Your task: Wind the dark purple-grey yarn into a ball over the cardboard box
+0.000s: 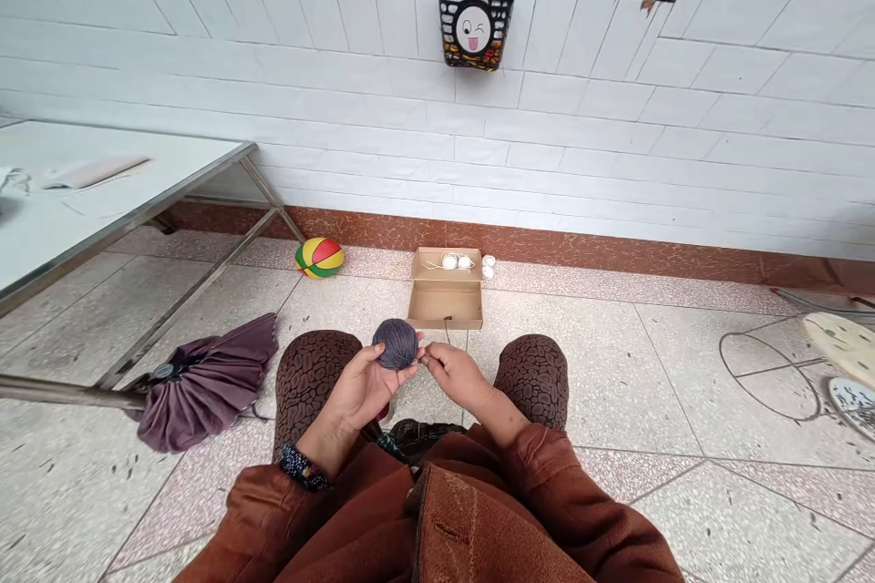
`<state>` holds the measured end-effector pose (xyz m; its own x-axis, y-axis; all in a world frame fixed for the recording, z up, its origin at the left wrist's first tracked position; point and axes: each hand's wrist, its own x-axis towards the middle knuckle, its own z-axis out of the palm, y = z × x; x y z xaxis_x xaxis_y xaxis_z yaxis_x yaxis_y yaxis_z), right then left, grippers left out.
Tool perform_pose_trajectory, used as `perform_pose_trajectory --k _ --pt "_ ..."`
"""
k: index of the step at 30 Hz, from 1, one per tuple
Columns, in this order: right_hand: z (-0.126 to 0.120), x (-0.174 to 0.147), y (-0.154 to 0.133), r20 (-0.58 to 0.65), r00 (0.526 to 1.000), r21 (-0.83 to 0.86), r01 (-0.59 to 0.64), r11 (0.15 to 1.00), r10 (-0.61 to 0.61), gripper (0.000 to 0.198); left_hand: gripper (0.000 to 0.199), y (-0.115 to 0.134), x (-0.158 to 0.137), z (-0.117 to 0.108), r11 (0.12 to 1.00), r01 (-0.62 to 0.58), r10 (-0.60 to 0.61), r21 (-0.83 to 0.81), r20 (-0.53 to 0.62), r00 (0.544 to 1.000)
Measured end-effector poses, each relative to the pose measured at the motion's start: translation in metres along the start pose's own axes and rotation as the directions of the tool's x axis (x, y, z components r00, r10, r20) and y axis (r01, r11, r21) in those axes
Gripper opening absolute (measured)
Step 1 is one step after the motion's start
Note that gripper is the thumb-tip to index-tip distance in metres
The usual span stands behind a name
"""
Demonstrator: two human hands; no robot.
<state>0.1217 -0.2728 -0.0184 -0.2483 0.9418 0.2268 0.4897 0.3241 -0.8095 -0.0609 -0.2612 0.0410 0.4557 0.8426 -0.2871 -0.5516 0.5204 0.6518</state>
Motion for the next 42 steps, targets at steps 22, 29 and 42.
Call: perform_pose_trajectory --k 22,29,42 --pt "-0.026 0.028 -0.009 -0.091 0.996 0.129 -0.008 0.992 0.020 0.029 0.076 -0.014 -0.015 -0.004 0.989 0.019 -0.049 0.146 0.207 0.977" --pt "0.003 0.001 -0.002 -0.035 0.997 0.174 -0.056 0.983 0.063 0.023 0.076 -0.007 -0.014 0.003 0.997 0.035 -0.021 -0.063 0.206 0.978" --pt "-0.005 -0.011 -0.010 0.008 0.998 0.076 0.062 0.995 -0.063 0.024 0.039 -0.007 -0.006 -0.012 0.994 -0.094 0.094 -0.050 -0.009 0.996"
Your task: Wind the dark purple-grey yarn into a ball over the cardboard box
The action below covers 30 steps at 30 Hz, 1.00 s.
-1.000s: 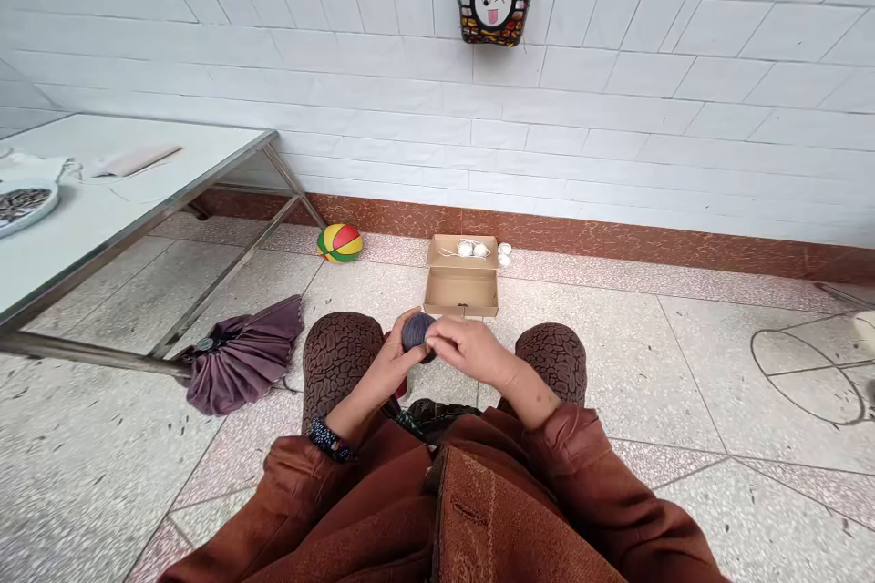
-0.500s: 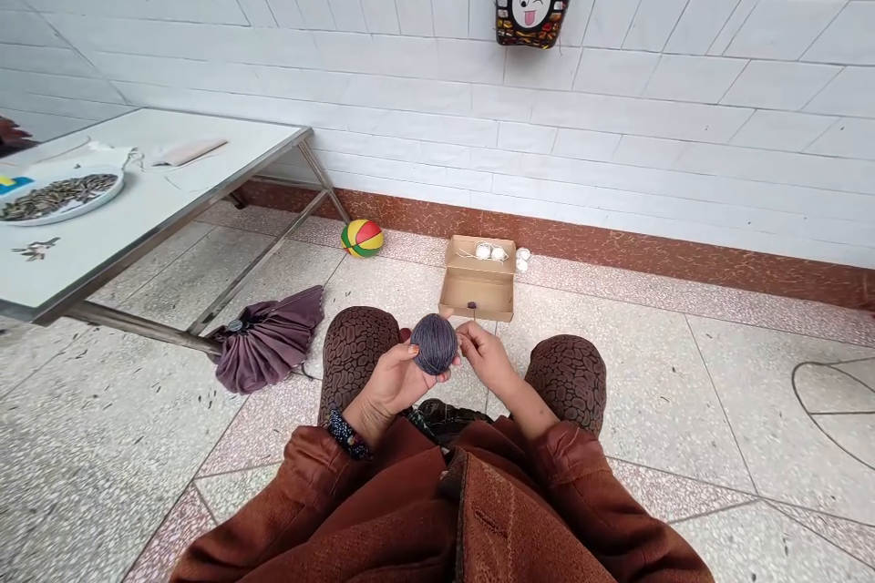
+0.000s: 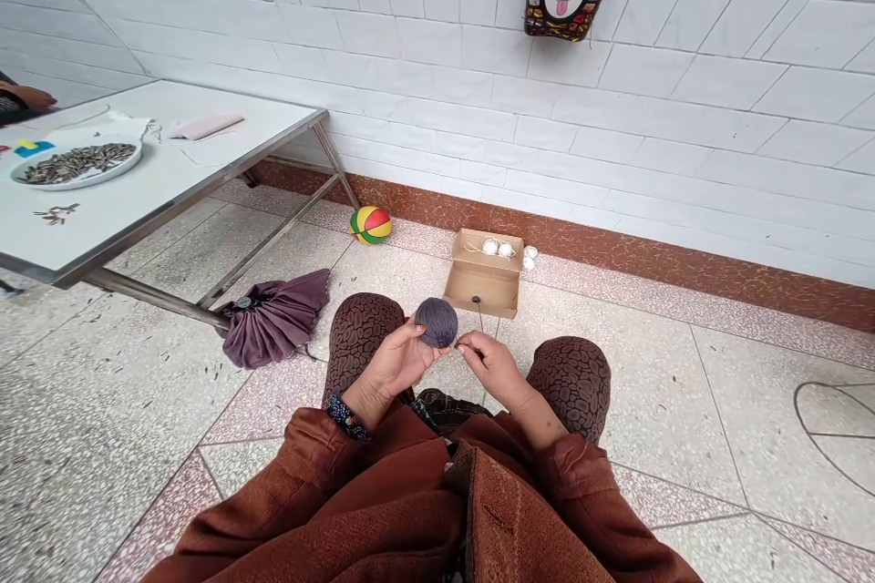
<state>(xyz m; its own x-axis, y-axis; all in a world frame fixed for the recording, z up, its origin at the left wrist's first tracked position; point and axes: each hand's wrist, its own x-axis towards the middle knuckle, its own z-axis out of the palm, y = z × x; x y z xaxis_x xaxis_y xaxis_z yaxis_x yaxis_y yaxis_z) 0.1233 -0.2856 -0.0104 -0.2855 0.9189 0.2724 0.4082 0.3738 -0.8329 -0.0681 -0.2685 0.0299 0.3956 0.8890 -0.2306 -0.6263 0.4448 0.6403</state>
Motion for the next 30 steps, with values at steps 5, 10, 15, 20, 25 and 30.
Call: perform_pose_trajectory --k 5,10,15,20,25,30 --pt "-0.015 0.000 -0.034 0.118 0.986 0.044 0.115 0.992 -0.119 0.022 0.054 -0.007 0.003 -0.003 0.978 -0.098 0.120 0.186 -0.110 0.987" --pt "-0.035 0.012 -0.059 0.053 0.993 0.079 0.100 0.992 -0.105 0.022 0.058 -0.013 0.002 -0.005 0.914 -0.153 0.193 0.375 -0.071 0.979" --pt "-0.044 0.034 -0.054 -0.055 0.997 0.043 0.062 0.997 -0.060 0.024 0.063 -0.016 -0.002 -0.004 0.850 -0.137 0.090 0.509 0.116 0.989" --pt "-0.032 0.041 -0.025 -0.082 0.997 0.102 -0.001 0.995 0.010 0.022 0.101 -0.015 -0.008 0.001 0.864 -0.091 -0.081 0.496 0.315 0.946" --pt "-0.012 0.020 0.003 -0.105 0.980 0.174 -0.147 0.974 0.166 0.026 0.076 -0.013 -0.010 0.005 0.970 -0.006 -0.040 0.242 0.184 0.982" --pt "-0.005 0.002 0.007 -0.057 0.991 0.093 -0.115 0.989 0.121 0.024 0.057 -0.007 -0.001 -0.001 0.998 -0.028 0.027 0.064 0.011 1.000"
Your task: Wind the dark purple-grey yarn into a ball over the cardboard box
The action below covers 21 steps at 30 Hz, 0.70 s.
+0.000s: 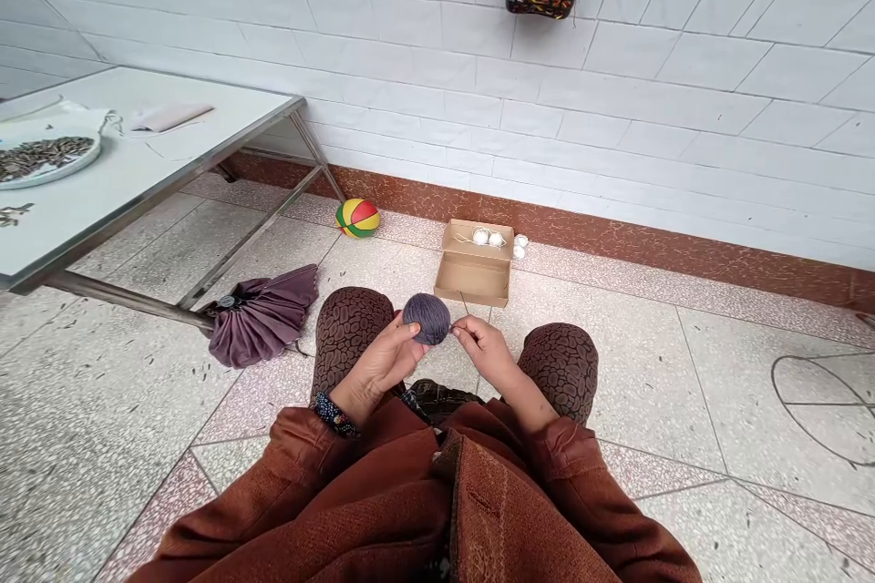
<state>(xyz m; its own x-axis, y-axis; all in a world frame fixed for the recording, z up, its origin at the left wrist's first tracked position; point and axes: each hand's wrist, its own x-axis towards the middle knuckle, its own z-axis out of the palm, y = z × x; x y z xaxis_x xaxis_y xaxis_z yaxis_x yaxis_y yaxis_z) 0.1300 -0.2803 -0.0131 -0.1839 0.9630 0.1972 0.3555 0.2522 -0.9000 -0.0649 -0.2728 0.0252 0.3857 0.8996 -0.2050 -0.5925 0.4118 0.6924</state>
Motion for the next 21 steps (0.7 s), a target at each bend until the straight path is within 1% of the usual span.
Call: perform_pose_trajectory --k 2,5,8,11,13,15,18,21 --pt "0.000 -0.003 -0.003 0.028 0.998 -0.025 0.052 0.998 -0.051 0.024 0.053 0.001 0.003 -0.004 1.000 -0.004 0.004 0.004 -0.043 0.999" --pt "-0.001 -0.006 -0.013 0.093 0.985 -0.052 0.150 0.987 -0.145 0.022 0.045 0.000 0.004 -0.007 0.997 0.012 -0.003 0.076 -0.105 0.994" --pt "0.000 -0.009 -0.024 0.170 0.955 -0.074 0.257 0.963 -0.242 0.020 0.051 -0.005 0.005 -0.009 0.974 0.019 0.021 0.227 -0.170 0.985" --pt "-0.001 -0.010 -0.034 0.212 0.932 -0.115 0.323 0.939 -0.294 0.020 0.058 -0.010 0.003 -0.010 0.909 0.012 0.069 0.416 -0.180 0.981" --pt "-0.003 -0.007 -0.039 0.190 0.933 -0.150 0.335 0.930 -0.306 0.020 0.063 -0.012 0.001 -0.009 0.864 0.024 0.059 0.504 -0.147 0.987" --pt "-0.008 -0.001 -0.041 0.142 0.942 -0.175 0.325 0.929 -0.303 0.020 0.064 -0.014 -0.001 -0.007 0.844 0.050 0.005 0.535 -0.101 0.995" --pt "-0.016 0.015 -0.038 0.086 0.962 -0.169 0.270 0.948 -0.259 0.020 0.061 -0.014 -0.005 -0.003 0.873 0.100 -0.096 0.478 -0.033 0.995" --pt "-0.020 0.029 -0.027 0.026 0.983 -0.099 0.184 0.978 -0.182 0.022 0.061 -0.013 -0.008 0.001 0.919 0.154 -0.183 0.363 0.044 0.982"
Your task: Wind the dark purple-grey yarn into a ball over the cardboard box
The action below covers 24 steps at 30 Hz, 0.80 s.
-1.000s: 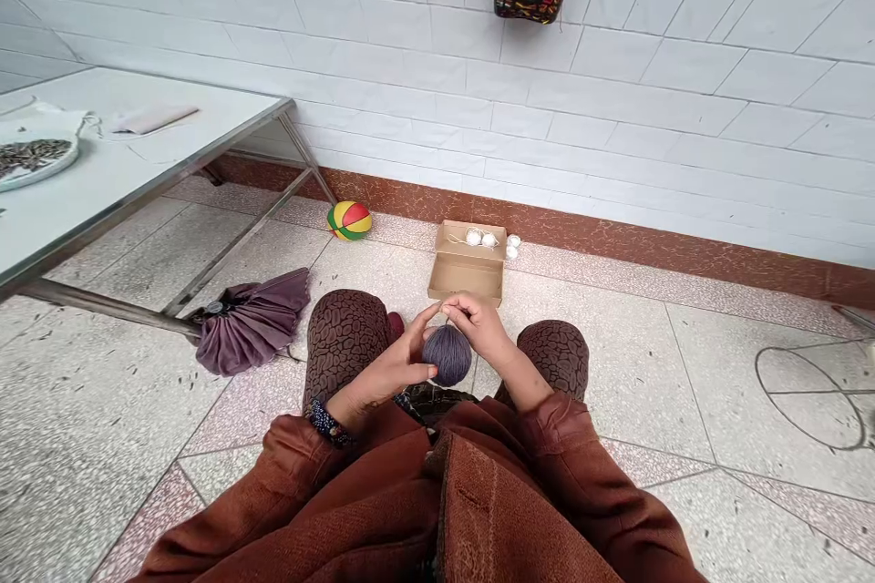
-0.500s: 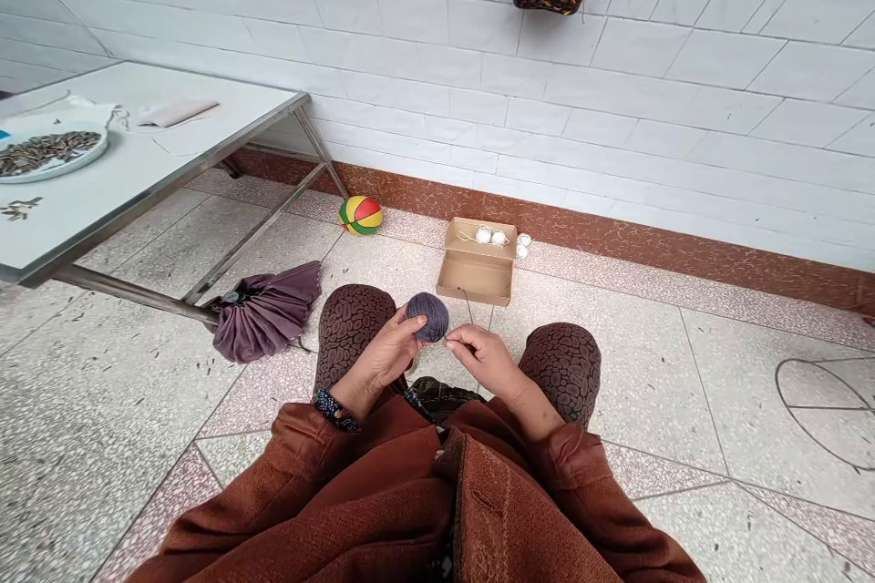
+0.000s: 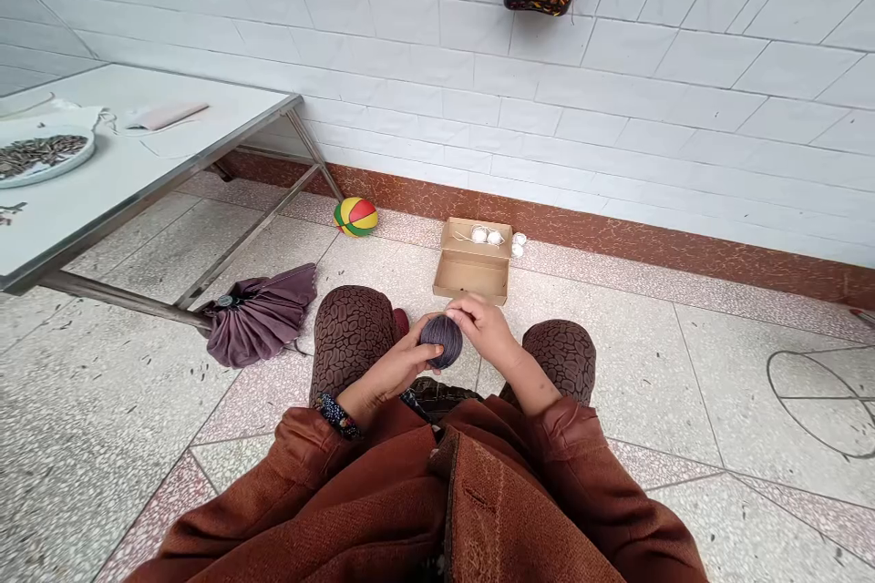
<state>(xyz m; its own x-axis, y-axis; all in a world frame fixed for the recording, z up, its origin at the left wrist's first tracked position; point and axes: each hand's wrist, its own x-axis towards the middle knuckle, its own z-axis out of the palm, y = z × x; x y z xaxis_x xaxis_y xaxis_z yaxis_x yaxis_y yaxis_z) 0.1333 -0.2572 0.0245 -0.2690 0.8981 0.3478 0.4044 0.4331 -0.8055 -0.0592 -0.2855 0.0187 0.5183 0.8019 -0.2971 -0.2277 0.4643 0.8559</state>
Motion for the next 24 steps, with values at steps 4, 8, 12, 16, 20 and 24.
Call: perform_pose_trajectory --k 4,8,12,16,20,24 --pt "0.011 -0.003 0.020 -0.060 0.984 0.118 -0.158 0.980 0.166 0.025 0.072 0.006 -0.003 0.001 0.980 0.022 -0.005 -0.199 0.084 0.996" --pt "0.031 -0.021 0.029 -0.030 0.964 0.181 -0.256 0.950 0.265 0.026 0.071 0.012 -0.002 -0.004 0.935 0.021 0.013 -0.354 0.095 0.995" --pt "0.044 -0.032 0.026 0.003 0.973 0.138 -0.228 0.964 0.230 0.024 0.065 0.015 0.001 -0.007 0.907 -0.008 0.015 -0.422 0.013 1.000" --pt "0.045 -0.034 0.022 0.016 0.986 0.061 -0.165 0.984 0.165 0.024 0.059 0.016 0.004 -0.010 0.891 -0.049 0.027 -0.452 -0.055 0.998" --pt "0.043 -0.036 0.020 0.030 0.997 -0.020 -0.070 0.997 0.071 0.026 0.054 0.016 0.007 -0.015 0.908 -0.102 0.055 -0.407 -0.127 0.990" --pt "0.037 -0.036 0.008 0.088 0.996 -0.056 0.032 0.998 -0.027 0.026 0.054 0.012 0.011 -0.021 0.947 -0.169 0.100 -0.274 -0.249 0.963"
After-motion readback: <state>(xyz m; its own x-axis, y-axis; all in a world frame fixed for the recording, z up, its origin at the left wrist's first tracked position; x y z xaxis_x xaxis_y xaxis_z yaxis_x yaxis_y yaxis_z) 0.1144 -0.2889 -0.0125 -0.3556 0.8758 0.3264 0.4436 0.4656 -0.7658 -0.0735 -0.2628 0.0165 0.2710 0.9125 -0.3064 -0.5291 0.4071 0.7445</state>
